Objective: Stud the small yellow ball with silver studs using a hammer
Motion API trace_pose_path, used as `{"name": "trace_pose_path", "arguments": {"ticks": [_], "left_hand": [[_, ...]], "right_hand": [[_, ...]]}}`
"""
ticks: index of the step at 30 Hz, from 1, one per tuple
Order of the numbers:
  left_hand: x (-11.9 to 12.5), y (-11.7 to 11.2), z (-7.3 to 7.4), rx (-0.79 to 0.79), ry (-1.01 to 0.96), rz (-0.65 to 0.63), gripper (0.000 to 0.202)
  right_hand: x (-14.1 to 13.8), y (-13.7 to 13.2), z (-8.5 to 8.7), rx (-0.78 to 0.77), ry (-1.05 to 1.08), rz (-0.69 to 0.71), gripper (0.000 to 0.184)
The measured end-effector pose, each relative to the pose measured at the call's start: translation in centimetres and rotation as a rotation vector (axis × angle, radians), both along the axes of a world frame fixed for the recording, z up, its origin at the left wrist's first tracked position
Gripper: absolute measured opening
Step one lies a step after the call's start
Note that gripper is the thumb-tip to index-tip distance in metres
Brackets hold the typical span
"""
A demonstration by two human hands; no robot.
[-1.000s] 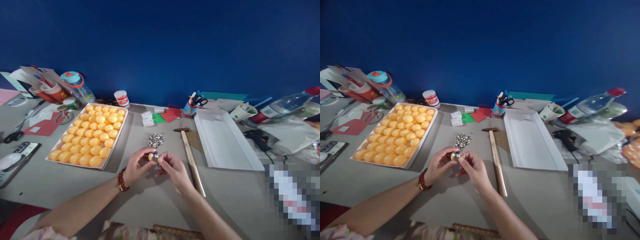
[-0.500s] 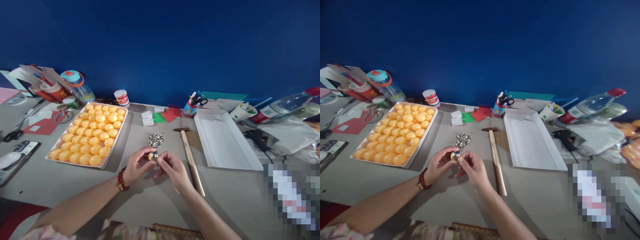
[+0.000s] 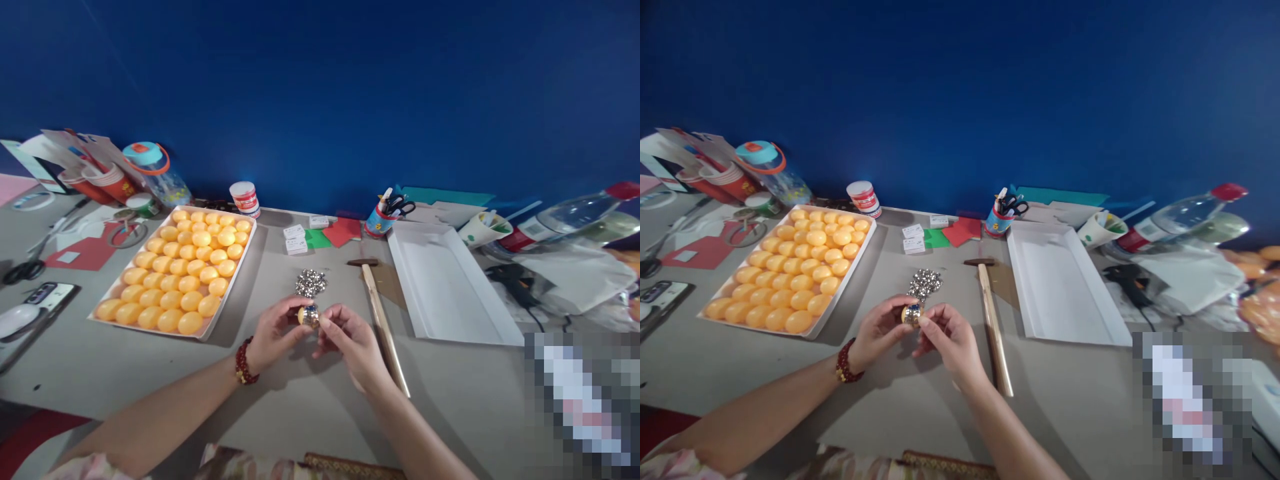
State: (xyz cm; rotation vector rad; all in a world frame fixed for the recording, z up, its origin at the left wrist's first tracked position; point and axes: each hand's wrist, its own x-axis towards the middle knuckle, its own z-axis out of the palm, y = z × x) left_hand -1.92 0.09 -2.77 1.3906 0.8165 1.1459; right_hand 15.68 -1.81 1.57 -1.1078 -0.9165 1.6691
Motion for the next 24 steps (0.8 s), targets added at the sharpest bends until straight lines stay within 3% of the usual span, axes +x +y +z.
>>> {"name": "trace_pose_path", "arguments": {"ticks": [3,6,9,12,15,18,21,24], "left_hand": [[0.1,-0.1,0.2,-0.012,-0.043,-0.021,0.038],[0.1,-0.2,0.7,-0.052,-0.097,-0.018,0.035],[0.1,-0.3,1.3,-0.082,-0.156,0.005,0.033],[0.1,-0.2,1.6,-0.076,-0.179,0.028,0.031],[0.1,0.0,1.7,-0.083,-0.175,0.043,0.033],[0.1,0.1,1.7,-0.098,-0.186,0.057,0.036],[0.2,0.3,1.6,-0.1,-0.196,0.106,0.034],[0.3,0.6,1.5,-0.107,-0.207,0.154,0.034]], "right_hand": [[1.7,0.8,0.3,0.159,-0.265,-0.062,0.033],[4.7,2.3,0.3,0.378,-0.853,-0.177,0.024],[7.3,3.6,-0.3,0.501,-1.407,-0.145,0.021],[8.5,4.1,-1.3,0.515,-1.681,-0.049,0.028],[8.6,4.3,-2.1,0.447,-1.762,-0.023,0.036],[8.7,4.7,-2.5,0.393,-1.711,-0.079,0.039],[8.8,5.1,-2.4,0.428,-1.494,-0.224,0.042],[8.2,4.5,-1.4,0.485,-1.097,-0.303,0.044]]}}
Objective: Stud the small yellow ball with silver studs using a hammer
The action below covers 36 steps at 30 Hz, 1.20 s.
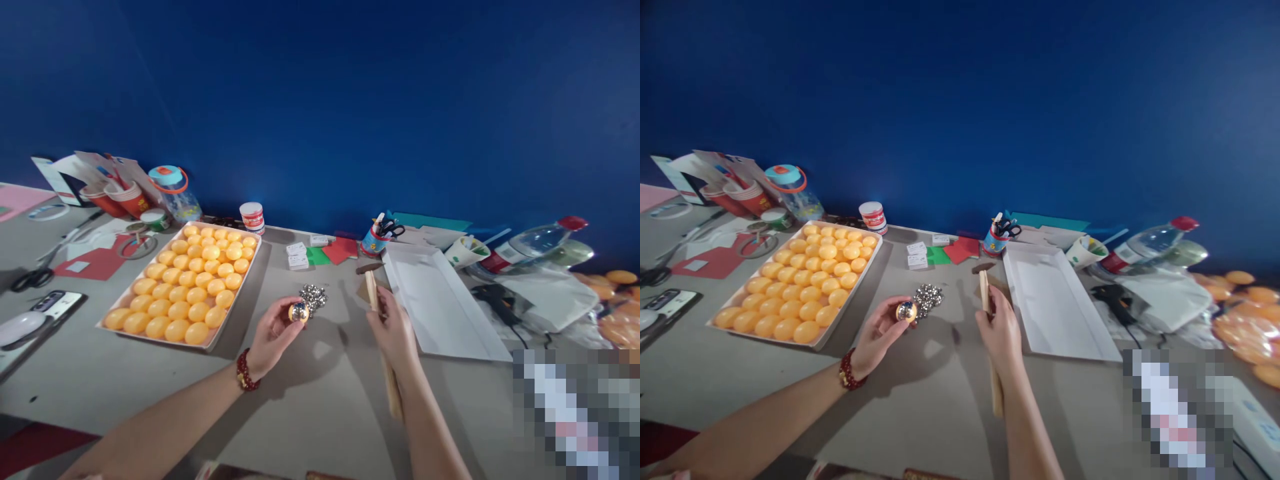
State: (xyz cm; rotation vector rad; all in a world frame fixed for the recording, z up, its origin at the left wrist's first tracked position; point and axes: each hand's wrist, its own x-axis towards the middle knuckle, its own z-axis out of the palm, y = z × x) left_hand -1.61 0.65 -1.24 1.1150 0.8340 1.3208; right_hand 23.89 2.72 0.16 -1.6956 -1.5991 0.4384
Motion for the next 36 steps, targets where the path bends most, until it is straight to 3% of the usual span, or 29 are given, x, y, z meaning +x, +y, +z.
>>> {"name": "trace_pose_path", "arguments": {"ticks": [2,4,6,12,16,36], "left_hand": [[0.0,0.3,-0.1,0.001,-0.022,0.018,0.035],[-0.1,0.5,-0.2,0.009,-0.042,0.025,0.037],[-0.3,0.8,-0.3,0.019,-0.045,0.026,0.038],[-1.1,1.5,-0.4,0.062,0.013,0.082,0.036],[-1.3,1.6,-0.3,0.077,0.032,0.099,0.036],[-1.4,1.8,-1.1,0.024,-0.03,0.017,0.038]], "right_hand": [[-1.0,-1.1,1.0,-0.061,0.276,0.11,0.045],[-2.4,-2.4,2.0,-0.143,0.398,0.205,0.043],[-3.8,-3.7,2.7,-0.165,0.353,0.314,0.038],[-5.9,-5.5,3.0,-0.01,0.083,0.538,0.037],[-6.1,-5.5,2.7,0.066,0.033,0.521,0.039],[-6.5,-5.6,2.5,-0.014,0.043,0.478,0.034]]}}
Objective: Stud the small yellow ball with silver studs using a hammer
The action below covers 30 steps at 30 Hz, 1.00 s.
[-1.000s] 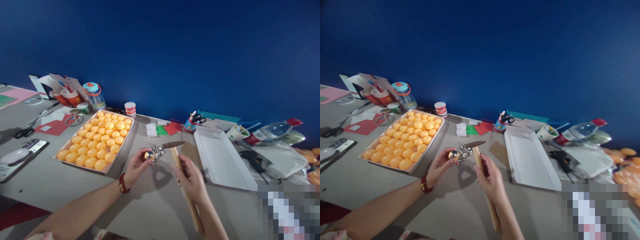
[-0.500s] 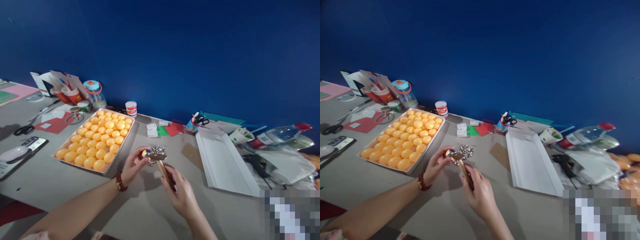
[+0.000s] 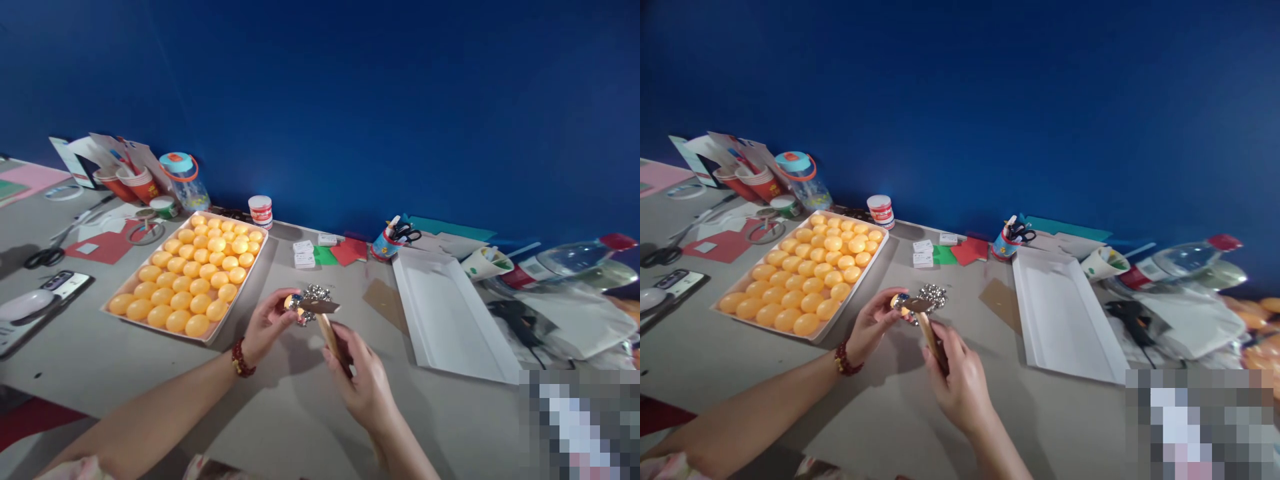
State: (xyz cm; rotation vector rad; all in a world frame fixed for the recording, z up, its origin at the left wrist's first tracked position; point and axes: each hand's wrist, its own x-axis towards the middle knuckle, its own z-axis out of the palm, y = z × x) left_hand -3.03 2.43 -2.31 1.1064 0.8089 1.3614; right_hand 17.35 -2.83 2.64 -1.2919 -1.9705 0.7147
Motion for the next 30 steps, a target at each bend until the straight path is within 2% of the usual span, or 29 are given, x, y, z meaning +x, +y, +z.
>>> {"name": "trace_pose_path", "arguments": {"ticks": [11,14,19,30], "left_hand": [[0.15,-0.1,0.05,0.009,-0.048,-0.012,0.035],[0.14,-0.16,-0.01,0.003,-0.043,-0.039,0.037],[0.23,-0.24,0.19,-0.01,-0.063,-0.034,0.035],[0.32,-0.24,0.26,-0.014,-0.084,-0.056,0.034]], "right_hand": [[-0.03,-0.04,-0.06,0.058,0.005,0.023,0.033],[0.06,-0.06,-0.15,0.058,0.053,-0.007,0.036],[-0.04,-0.11,-0.03,0.056,0.0,0.023,0.033],[-0.18,-0.24,0.32,0.064,0.023,0.005,0.034]]}}
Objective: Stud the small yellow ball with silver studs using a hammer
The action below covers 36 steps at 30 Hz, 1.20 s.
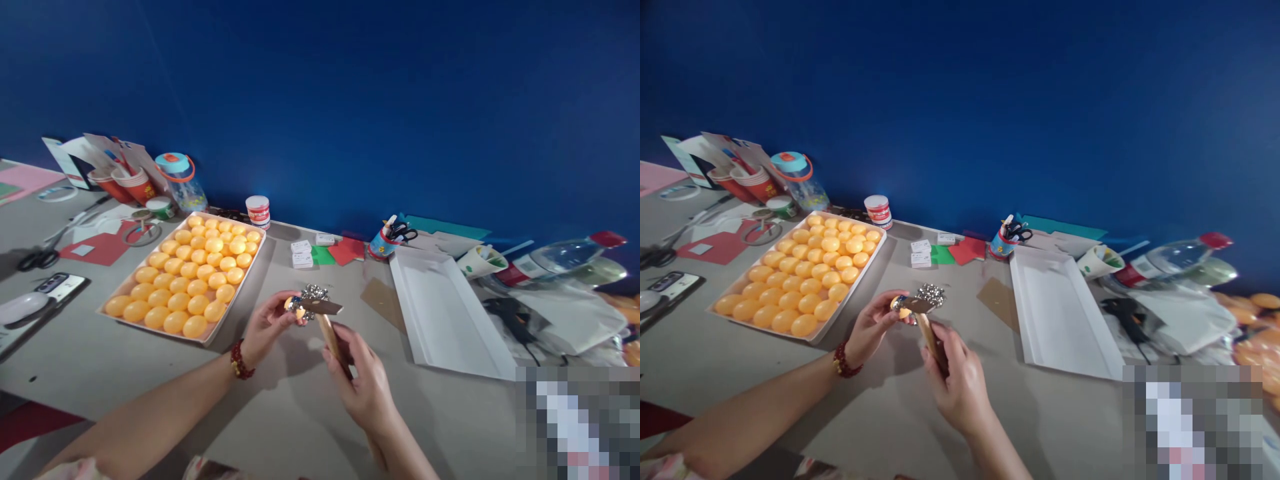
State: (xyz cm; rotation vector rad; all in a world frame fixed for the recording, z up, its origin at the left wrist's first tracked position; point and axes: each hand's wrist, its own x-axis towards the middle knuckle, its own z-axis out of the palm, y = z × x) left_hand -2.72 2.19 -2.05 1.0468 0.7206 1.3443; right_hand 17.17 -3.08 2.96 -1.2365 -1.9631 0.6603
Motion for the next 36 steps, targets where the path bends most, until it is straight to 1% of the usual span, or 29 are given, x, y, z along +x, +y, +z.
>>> {"name": "trace_pose_path", "arguments": {"ticks": [4,6,9,11,13,16,20,22,25,30,36], "left_hand": [[0.0,0.0,0.0,0.004,-0.005,-0.006,0.032],[0.0,-0.1,0.0,0.014,-0.01,-0.001,0.032],[0.0,-0.2,0.0,0.024,0.004,-0.021,0.035],[0.1,-0.3,0.2,0.021,0.012,-0.036,0.037],[0.1,-0.5,0.3,0.022,0.022,-0.041,0.036],[0.0,-0.6,0.4,0.032,0.038,-0.043,0.035],[-0.2,-0.7,0.3,0.05,0.04,-0.069,0.036],[-0.2,-0.7,0.3,0.056,0.044,-0.076,0.036],[-0.1,-0.6,0.3,0.059,0.05,-0.053,0.034],[0.0,-0.7,0.6,0.057,0.088,-0.021,0.032],[-0.1,-0.9,0.8,0.093,0.131,-0.023,0.032]], "right_hand": [[0.1,0.1,0.0,-0.004,-0.038,0.011,0.03],[0.2,0.2,-0.1,-0.015,-0.014,-0.011,0.03],[0.6,0.5,-0.2,-0.024,0.055,-0.123,0.031],[1.1,0.9,-0.4,-0.024,0.051,-0.219,0.031],[1.6,1.6,-0.7,-0.013,0.008,-0.306,0.033],[2.7,2.7,-1.4,0.024,-0.089,-0.402,0.04],[4.2,4.2,-2.4,0.047,-0.268,-0.458,0.048],[4.9,4.8,-3.0,0.05,-0.34,-0.491,0.048],[5.9,5.4,-3.9,0.015,-0.452,-0.552,0.044],[6.7,5.7,-4.9,0.0,-0.567,-0.564,0.045],[6.7,5.8,-4.6,-0.001,-0.598,-0.596,0.042]]}}
